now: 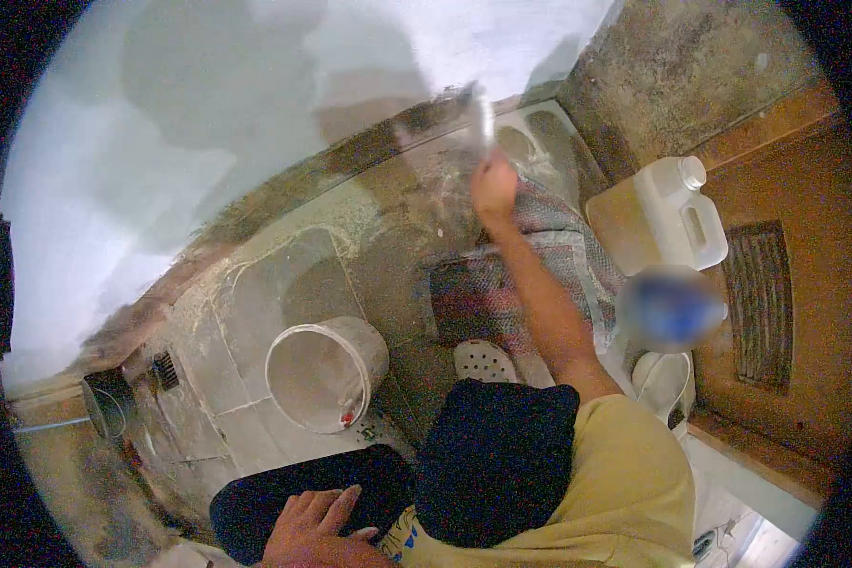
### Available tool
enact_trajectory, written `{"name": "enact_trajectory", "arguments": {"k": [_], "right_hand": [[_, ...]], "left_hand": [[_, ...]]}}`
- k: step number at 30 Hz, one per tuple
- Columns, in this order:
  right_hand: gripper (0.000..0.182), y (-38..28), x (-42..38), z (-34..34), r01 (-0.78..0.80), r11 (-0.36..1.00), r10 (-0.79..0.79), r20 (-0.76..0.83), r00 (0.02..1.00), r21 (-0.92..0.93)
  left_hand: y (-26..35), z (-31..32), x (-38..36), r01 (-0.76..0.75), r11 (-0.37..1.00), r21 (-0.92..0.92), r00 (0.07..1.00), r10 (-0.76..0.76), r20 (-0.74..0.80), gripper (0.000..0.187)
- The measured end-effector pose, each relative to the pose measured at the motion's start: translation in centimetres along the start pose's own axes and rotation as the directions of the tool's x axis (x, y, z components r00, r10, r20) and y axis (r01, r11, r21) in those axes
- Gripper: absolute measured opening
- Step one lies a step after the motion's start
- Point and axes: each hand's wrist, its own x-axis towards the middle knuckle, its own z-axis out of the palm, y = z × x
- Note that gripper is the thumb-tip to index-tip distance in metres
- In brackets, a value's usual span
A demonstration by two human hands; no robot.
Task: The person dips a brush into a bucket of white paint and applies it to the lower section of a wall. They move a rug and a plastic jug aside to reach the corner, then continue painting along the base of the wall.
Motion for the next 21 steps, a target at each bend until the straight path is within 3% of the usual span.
{"name": "enact_trajectory", "arguments": {"k": [1,5,8,10,12,13,14,16,17,19,21], "right_hand": [[0.023,0.7,1.5,-0.5,-0.079,0.996,0.077,-0.060,0.995,-0.037],[0.024,3.7,6.1,-0.7,-0.057,0.998,0.053,-0.214,0.975,-0.009],[0.024,2.6,6.3,-0.9,-0.084,0.996,0.078,-0.134,0.988,-0.044],[0.027,-0.5,3.6,-0.7,-0.005,0.987,0.020,0.092,0.996,-0.159],[0.029,-1.5,-0.2,0.3,0.259,0.964,-0.262,0.042,0.964,0.065],[0.030,-2.5,-2.1,0.1,0.323,0.940,-0.336,0.129,0.933,0.110],[0.032,-3.6,-3.7,-0.5,0.381,0.910,-0.409,0.210,0.888,0.162],[0.031,-6.4,-6.4,-2.0,0.358,0.908,-0.410,0.292,0.864,0.217],[0.030,-7.3,-7.0,-2.1,0.332,0.906,-0.412,0.371,0.832,0.263],[0.031,-7.5,-6.9,-1.5,0.352,0.879,-0.450,0.315,0.836,0.321],[0.032,-8.4,-7.1,-2.3,0.366,0.848,-0.482,0.271,0.833,0.382]], "left_hand": [[-0.1,0.0,-0.1,-0.001,1.000,-0.004,1.000,0.001,-0.004,0.061],[-0.3,-0.2,-0.4,0.042,0.999,0.015,0.999,-0.042,-0.004,0.059],[-0.5,-0.1,-0.3,0.076,0.997,0.002,0.997,-0.076,-0.023,0.055],[-0.5,0.0,-0.2,0.091,0.996,-0.005,0.995,-0.091,-0.037,0.053],[-0.4,0.0,0.0,0.109,0.994,-0.011,0.993,-0.109,-0.045,0.051],[-0.3,0.0,0.1,0.113,0.993,-0.013,0.993,-0.114,-0.044,0.051],[-0.2,0.0,0.1,0.100,0.995,-0.015,0.993,-0.100,-0.060,0.051],[0.0,-0.1,-0.1,0.100,0.995,-0.015,0.992,-0.101,-0.082,0.051],[0.1,-0.2,-0.3,0.044,0.999,-0.006,0.997,-0.044,-0.063,0.051],[0.1,-0.9,-0.9,0.001,1.000,-0.001,0.999,-0.001,-0.053,0.051],[-0.8,-2.6,-2.7,-0.239,0.970,-0.045,0.957,0.243,0.159,0.055]]}}
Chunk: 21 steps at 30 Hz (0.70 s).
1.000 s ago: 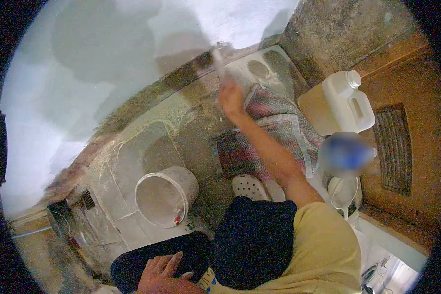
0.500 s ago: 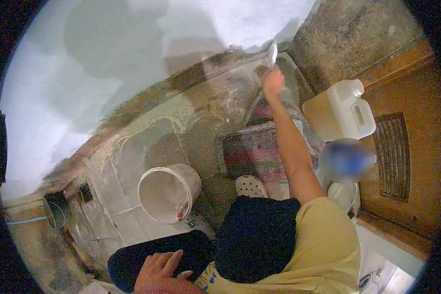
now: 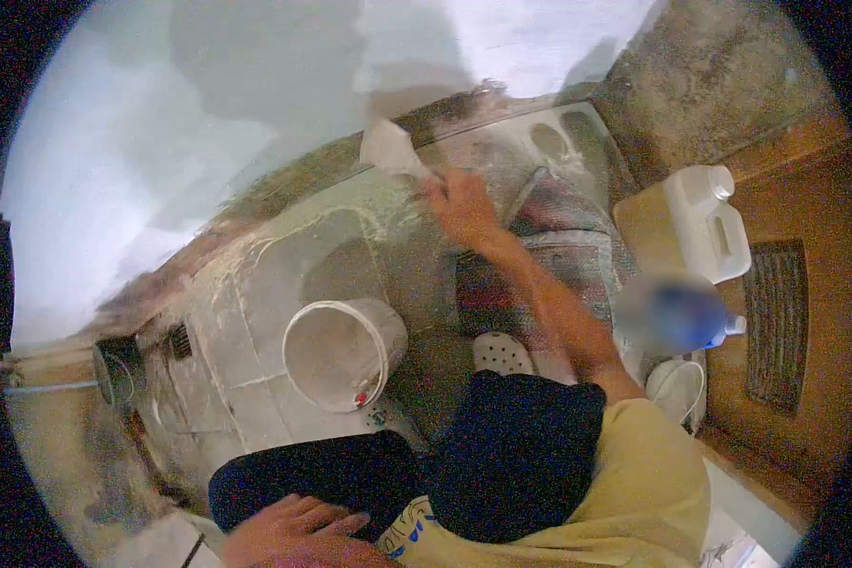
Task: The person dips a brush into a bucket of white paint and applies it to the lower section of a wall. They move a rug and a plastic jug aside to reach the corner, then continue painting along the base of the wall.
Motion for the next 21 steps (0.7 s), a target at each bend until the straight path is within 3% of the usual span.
{"name": "enact_trajectory", "arguments": {"k": [1,3,4,5,6,7,8,9,10,11,12,13,14,16,17,19,21], "right_hand": [[0.032,-2.2,1.0,-1.8,-0.004,0.999,0.002,0.027,1.000,0.046],[0.034,-5.6,2.4,-4.2,0.007,0.995,-0.013,0.057,0.998,0.099],[0.036,-6.9,2.7,-4.9,-0.089,0.955,0.038,0.179,0.983,0.284],[0.041,-8.5,2.8,-5.6,-0.204,0.874,0.064,0.313,0.948,0.441],[0.041,-10.7,2.8,-6.3,-0.191,0.874,0.042,0.323,0.946,0.447],[0.043,-13.3,2.5,-7.2,-0.464,0.732,0.189,0.505,0.842,0.499],[0.046,-15.5,2.2,-7.9,-0.701,0.533,0.283,0.681,0.675,0.474],[0.050,-17.0,2.1,-8.4,-0.748,0.499,0.248,0.754,0.608,0.438],[0.054,-18.3,1.9,-8.8,-0.791,0.470,0.210,0.821,0.530,0.391],[0.054,-19.6,1.9,-9.3,-0.785,0.488,0.192,0.831,0.523,0.382],[0.060,-20.8,1.9,-9.6,-0.817,0.484,0.162,0.886,0.435,0.312],[0.067,-21.8,1.7,-9.6,-0.842,0.483,0.129,0.931,0.341,0.241],[0.067,-22.5,1.4,-9.5,-0.837,0.495,0.110,0.938,0.328,0.234],[0.070,-23.3,0.6,-8.9,-0.924,0.364,0.086,0.983,0.160,0.119],[0.070,-23.4,-0.1,-8.4,-0.920,0.379,0.069,0.988,0.137,0.101],[0.070,-23.3,-1.4,-7.2,-0.951,0.296,-0.023,0.996,0.086,0.089],[0.069,-22.4,-3.0,-6.1,-0.944,0.326,-0.047,0.998,0.044,0.056]], "left_hand": [[-0.4,-1.2,-0.9,0.014,1.000,-0.007,1.000,-0.014,-0.013,0.055],[-1.2,-4.3,-1.7,-0.168,0.985,-0.034,0.952,0.171,0.254,0.069],[-1.9,-5.0,-0.9,-0.159,0.987,-0.033,0.957,0.162,0.239,0.069],[-3.3,-5.2,0.5,-0.270,0.963,0.014,0.958,0.266,0.110,0.049],[-4.8,-5.6,2.0,-0.367,0.927,0.081,0.929,0.370,-0.019,0.033],[-5.8,-6.8,4.0,-0.328,0.945,-0.001,0.942,0.327,-0.079,0.036],[-6.5,-7.4,6.5,-0.294,0.952,-0.084,0.950,0.281,-0.138,0.038],[-7.6,-6.2,9.1,-0.258,0.895,-0.363,0.911,0.100,-0.400,0.037],[-8.4,-6.4,11.3,-0.280,0.762,-0.584,0.890,-0.022,-0.456,0.038],[-8.8,-6.7,13.0,-0.319,0.568,-0.759,0.865,-0.153,-0.478,0.039],[-9.1,-6.2,13.9,-0.331,0.560,-0.760,0.852,-0.170,-0.496,0.039],[-9.4,-5.9,14.4,-0.482,0.472,-0.738,0.800,-0.106,-0.590,0.039],[-9.8,-5.7,14.5,-0.615,0.376,-0.693,0.732,-0.053,-0.679,0.040],[-10.2,-4.5,13.6,-0.598,0.325,-0.733,0.756,-0.076,-0.650,0.042],[-10.3,-3.6,13.0,-0.571,0.273,-0.774,0.789,-0.079,-0.610,0.045],[-10.4,-2.9,11.9,-0.646,0.286,-0.708,0.712,-0.108,-0.693,0.039],[-10.5,-2.7,10.9,-0.516,0.330,-0.790,0.776,-0.210,-0.595,0.036]]}}
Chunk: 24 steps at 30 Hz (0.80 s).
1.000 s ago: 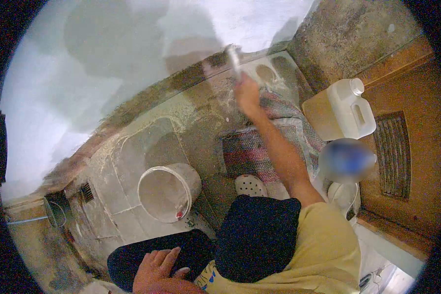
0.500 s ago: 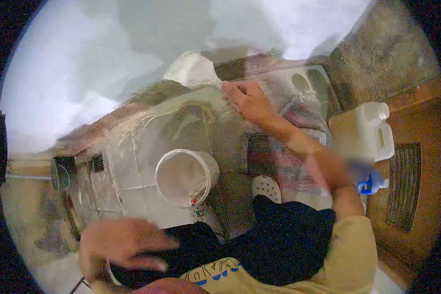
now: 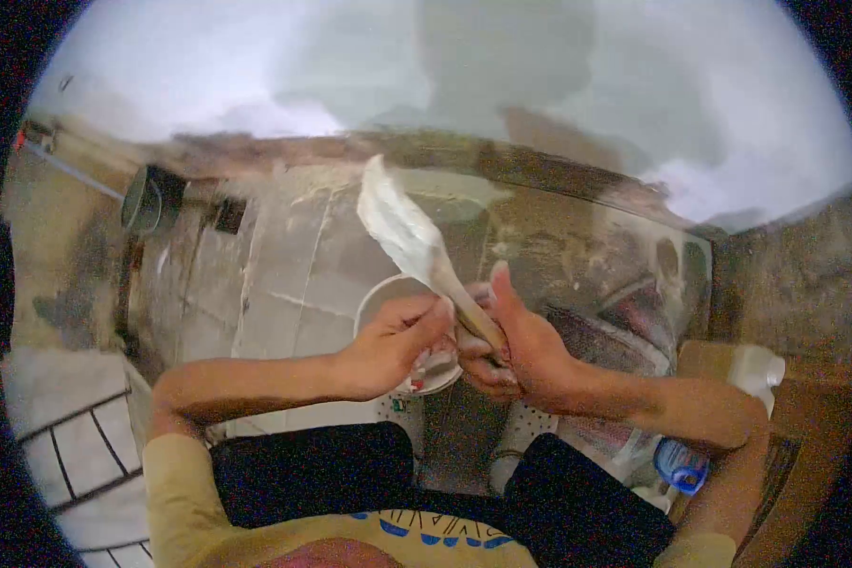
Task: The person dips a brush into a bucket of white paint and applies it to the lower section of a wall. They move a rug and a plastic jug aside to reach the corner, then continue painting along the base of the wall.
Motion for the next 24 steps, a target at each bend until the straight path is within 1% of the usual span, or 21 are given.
{"name": "enact_trajectory", "arguments": {"k": [1,2,3,5,6,7,8,9,10,12,13,14,15,16,17,19,20,21,22,23,24], "right_hand": [[0.069,0.6,0.3,0.0,-0.004,0.999,0.003,0.011,1.000,0.034],[0.068,1.1,0.6,-0.1,0.002,0.998,-0.003,0.019,1.000,0.066],[0.068,2.1,0.9,-0.6,-0.004,0.999,0.002,0.033,0.999,0.053],[0.060,4.0,1.4,-1.8,0.012,1.000,-0.011,0.172,0.985,-0.003],[0.060,4.1,1.5,-1.3,0.006,1.000,-0.004,0.179,0.984,-0.010],[0.055,4.1,1.5,-0.7,0.073,0.992,-0.053,0.174,0.983,-0.106],[0.049,4.3,1.5,-0.4,0.136,0.971,-0.103,0.172,0.980,-0.196],[0.044,4.5,1.6,-0.5,0.144,0.964,-0.098,0.208,0.973,-0.222],[0.044,4.8,1.5,-0.6,0.140,0.966,-0.095,0.204,0.974,-0.219],[0.047,5.3,1.2,-0.7,0.021,0.850,0.193,0.348,0.918,-0.526],[0.052,5.2,1.0,-0.2,0.071,0.748,0.217,0.343,0.914,-0.660],[0.052,5.6,0.7,-0.6,0.064,0.752,0.217,0.339,0.915,-0.656],[0.052,6.2,0.5,-1.2,0.161,0.589,0.269,0.379,0.885,-0.792],[0.052,6.8,0.1,-1.6,0.261,0.409,0.328,0.408,0.852,-0.875],[0.054,7.0,-0.6,-2.1,0.269,0.285,0.364,0.363,0.857,-0.920],[0.053,8.7,-1.7,-4.6,0.225,-0.010,0.431,0.199,0.880,-0.974],[0.050,9.2,-2.1,-5.7,0.135,-0.104,0.434,0.077,0.898,-0.985],[0.047,9.5,-2.6,-6.7,0.038,-0.196,0.429,-0.051,0.902,-0.980],[0.045,10.0,-3.3,-8.2,-0.045,-0.248,0.314,-0.124,0.941,-0.968],[0.042,10.5,-4.0,-9.4,-0.133,-0.299,0.194,-0.197,0.961,-0.945],[0.039,10.4,-4.5,-10.3,-0.196,-0.366,0.123,-0.256,0.959,-0.910]], "left_hand": [[-0.4,0.1,-0.3,-0.009,1.000,-0.011,1.000,0.008,-0.027,0.036],[-1.1,0.3,-0.5,0.021,0.991,-0.135,1.000,-0.022,-0.009,0.034],[-1.4,0.4,-0.6,0.054,0.966,-0.253,0.999,-0.051,0.019,0.033],[-1.7,0.4,-1.0,0.016,0.959,-0.283,1.000,-0.013,0.012,0.031],[-1.7,0.4,-1.2,-0.004,0.949,-0.315,1.000,0.012,0.022,0.029],[-1.8,0.2,-1.2,-0.009,0.948,-0.319,1.000,0.015,0.015,0.029],[-1.9,0.1,-1.1,-0.020,0.961,-0.276,0.999,0.029,0.026,0.028],[-1.7,0.0,-1.0,-0.027,0.972,-0.233,0.998,0.038,0.041,0.027],[-1.5,-0.1,-0.9,-0.024,0.971,-0.238,0.998,0.035,0.044,0.027],[-0.7,-0.9,-1.2,-0.068,0.997,0.027,0.976,0.072,-0.204,0.028],[0.2,-1.7,-1.7,0.073,0.996,0.057,0.969,-0.057,-0.241,0.030],[0.7,-2.6,-2.3,0.078,0.996,0.053,0.970,-0.064,-0.235,0.030],[0.9,-3.6,-2.8,0.103,0.967,0.233,0.975,-0.052,-0.215,0.030],[0.9,-4.6,-3.4,0.127,0.906,0.403,0.980,-0.053,-0.189,0.030],[0.7,-5.6,-3.9,0.114,0.832,0.543,0.977,0.005,-0.213,0.029],[0.4,-7.1,-5.0,0.100,0.627,0.772,0.975,0.092,-0.201,0.026],[0.8,-7.6,-5.5,0.082,0.498,0.863,0.979,0.121,-0.163,0.024],[1.3,-7.8,-6.0,0.082,0.510,0.856,0.988,0.074,-0.139,0.024],[1.9,-7.8,-6.4,0.134,0.236,0.963,0.991,-0.014,-0.134,0.024],[1.7,-7.8,-6.5,0.141,-0.060,0.988,0.985,-0.089,-0.146,0.024],[1.1,-7.7,-6.4,0.120,-0.051,0.991,0.986,-0.107,-0.125,0.024]]}}
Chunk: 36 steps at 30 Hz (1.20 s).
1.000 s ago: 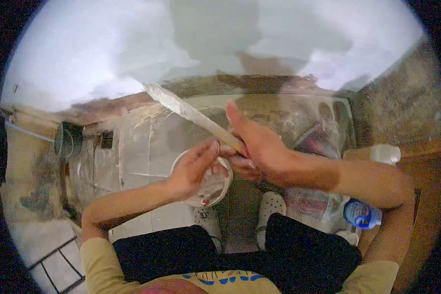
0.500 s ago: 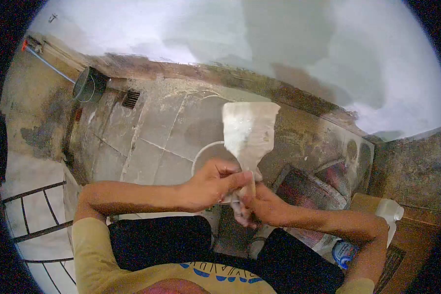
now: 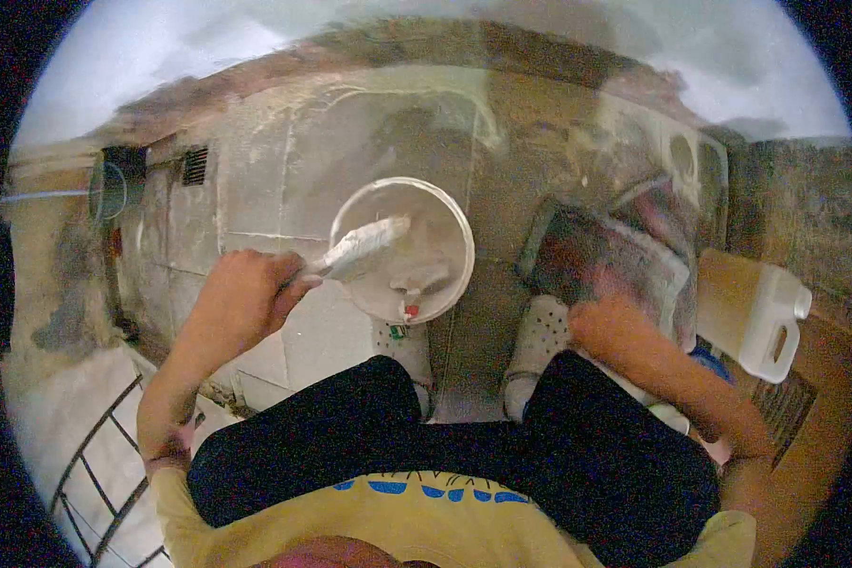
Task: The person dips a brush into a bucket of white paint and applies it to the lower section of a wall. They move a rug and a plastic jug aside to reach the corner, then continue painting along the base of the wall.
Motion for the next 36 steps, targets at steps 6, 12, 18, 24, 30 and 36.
{"name": "enact_trajectory", "arguments": {"k": [6,12,18,24,30,36], "right_hand": [[0.033,1.0,-2.7,-0.6,-0.335,0.941,0.338,-0.187,0.922,0.051],[0.036,-1.6,-2.9,-0.1,-0.379,0.894,0.411,-0.098,0.907,0.239],[0.038,-1.8,-3.3,-0.1,-0.388,0.846,0.436,-0.056,0.898,0.366],[0.037,-0.6,-2.5,0.8,-0.390,0.878,0.431,-0.107,0.896,0.277],[0.038,-1.4,-1.6,-0.9,-0.322,0.902,0.359,-0.088,0.929,0.288],[0.039,-0.6,-1.3,-0.5,-0.303,0.909,0.347,-0.119,0.930,0.285]], "left_hand": [[1.4,3.7,3.2,-0.118,0.970,0.211,0.990,0.099,0.099,0.015],[4.0,7.3,7.0,-0.419,0.873,0.249,0.907,0.415,0.070,0.015],[3.4,9.5,9.8,-0.400,0.797,0.453,0.893,0.449,-0.001,0.013],[2.9,11.0,11.7,-0.466,0.804,0.370,0.878,0.472,0.082,0.019],[3.0,12.9,12.7,-0.479,0.765,0.432,0.854,0.520,0.027,0.012],[2.4,10.2,11.5,-0.485,0.841,0.239,0.872,0.445,0.202,0.013]]}}
